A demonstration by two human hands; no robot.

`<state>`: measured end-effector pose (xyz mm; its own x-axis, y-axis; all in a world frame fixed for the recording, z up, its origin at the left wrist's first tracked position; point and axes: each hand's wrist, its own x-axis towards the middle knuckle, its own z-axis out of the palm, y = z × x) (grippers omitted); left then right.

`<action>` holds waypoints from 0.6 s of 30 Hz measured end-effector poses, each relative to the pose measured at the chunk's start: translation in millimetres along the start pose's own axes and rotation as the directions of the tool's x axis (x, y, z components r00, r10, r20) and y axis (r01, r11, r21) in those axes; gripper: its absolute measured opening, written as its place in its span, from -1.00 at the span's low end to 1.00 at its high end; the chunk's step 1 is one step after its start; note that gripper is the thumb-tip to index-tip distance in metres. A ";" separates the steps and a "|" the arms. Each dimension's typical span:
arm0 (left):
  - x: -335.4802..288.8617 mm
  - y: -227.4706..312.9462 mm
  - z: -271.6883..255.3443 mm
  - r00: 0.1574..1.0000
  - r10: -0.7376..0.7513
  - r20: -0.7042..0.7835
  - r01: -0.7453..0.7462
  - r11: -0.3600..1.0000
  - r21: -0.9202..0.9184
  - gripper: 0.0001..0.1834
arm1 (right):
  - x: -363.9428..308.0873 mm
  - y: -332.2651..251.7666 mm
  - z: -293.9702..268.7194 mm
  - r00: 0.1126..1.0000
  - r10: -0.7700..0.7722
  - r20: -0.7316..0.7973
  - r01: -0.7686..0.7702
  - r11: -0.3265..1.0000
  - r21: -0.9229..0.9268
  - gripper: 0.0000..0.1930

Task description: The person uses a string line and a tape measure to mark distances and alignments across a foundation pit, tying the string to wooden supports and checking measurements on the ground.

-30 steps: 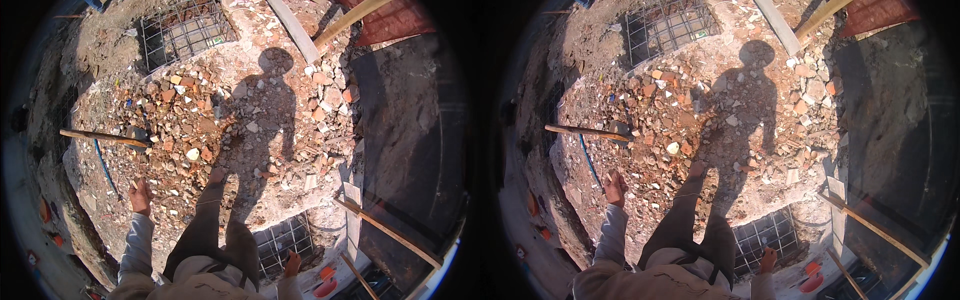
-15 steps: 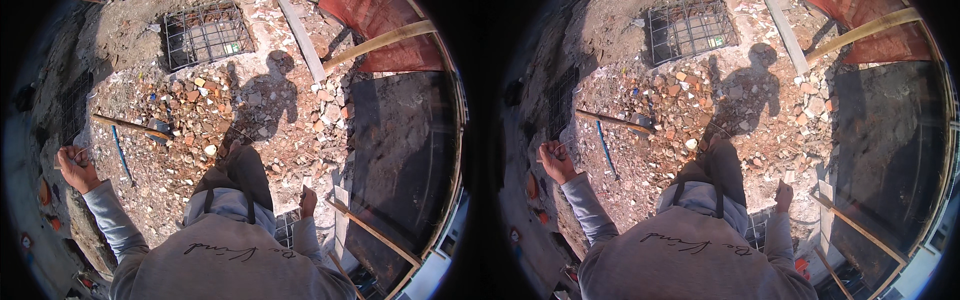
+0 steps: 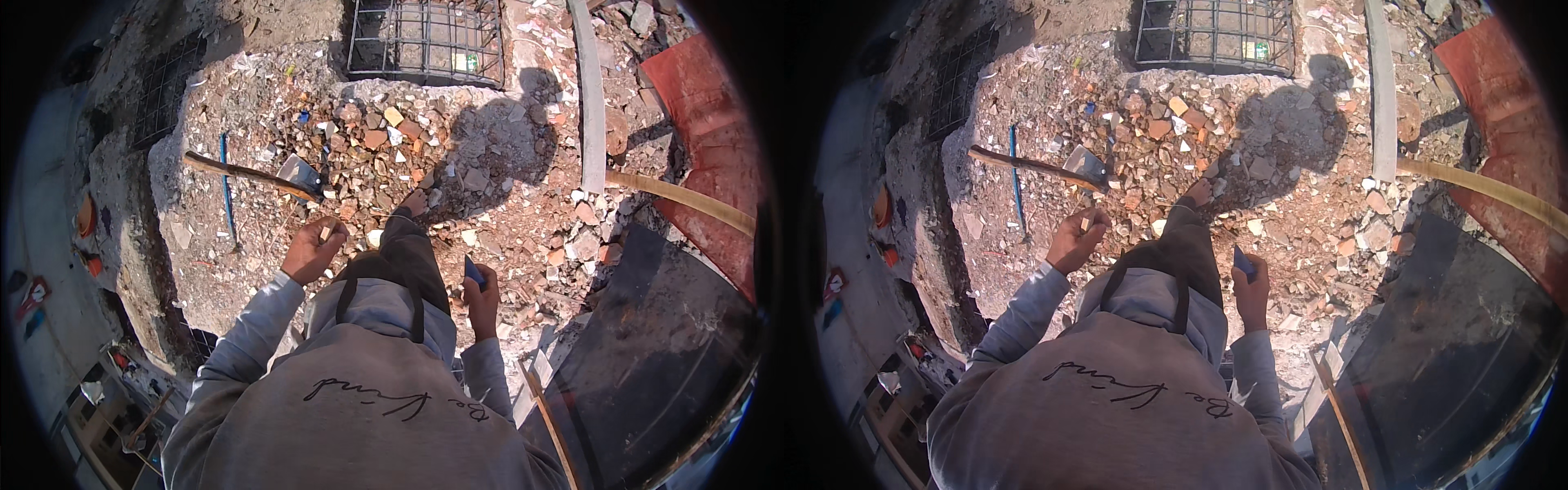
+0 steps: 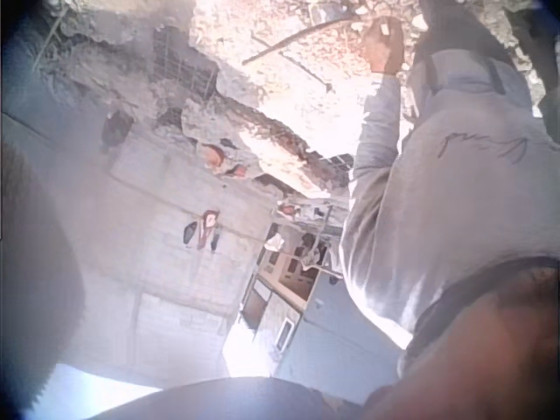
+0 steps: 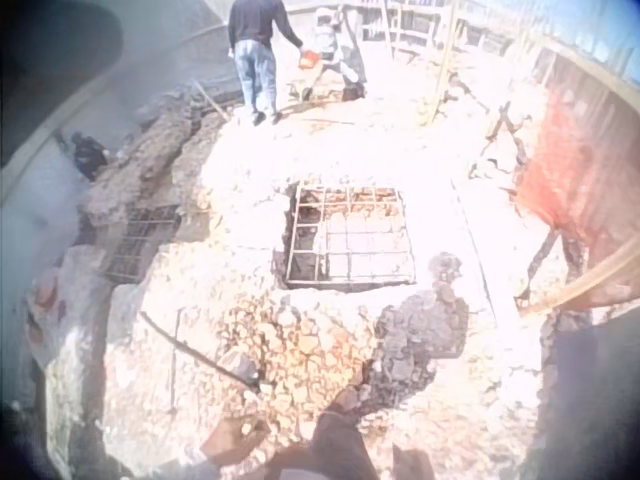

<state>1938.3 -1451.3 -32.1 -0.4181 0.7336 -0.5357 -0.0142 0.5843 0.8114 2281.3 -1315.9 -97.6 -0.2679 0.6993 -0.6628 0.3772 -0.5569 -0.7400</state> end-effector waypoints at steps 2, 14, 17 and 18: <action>12.7 7.3 -13.7 0.998 0.052 -0.042 -0.049 0.996 0.078 -0.88 | 11.1 -37.4 26.9 0.988 -0.077 0.137 0.076 0.997 0.016 -0.58; -18.0 66.5 -250.7 0.834 0.057 -0.549 -0.470 0.595 -0.652 -0.83 | 216.7 0.3 206.2 0.979 0.004 0.204 0.083 0.905 -0.417 -0.54; -18.7 83.7 -330.8 0.782 0.237 -0.577 -0.622 0.369 -0.691 -0.88 | 241.9 -0.4 291.1 0.961 0.233 0.149 -0.204 0.961 -0.188 -0.53; -35.0 100.0 -357.8 0.744 0.257 -0.617 -0.664 0.388 -0.639 -0.92 | 248.8 3.6 328.8 0.951 0.237 0.200 -0.184 0.951 -0.249 -0.57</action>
<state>1626.6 -1542.7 151.5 -0.8750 0.4820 -0.0458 -0.3084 -0.4820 0.8201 1924.6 -1291.4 -302.9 -0.3430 0.4433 -0.8282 0.6285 -0.5469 -0.5531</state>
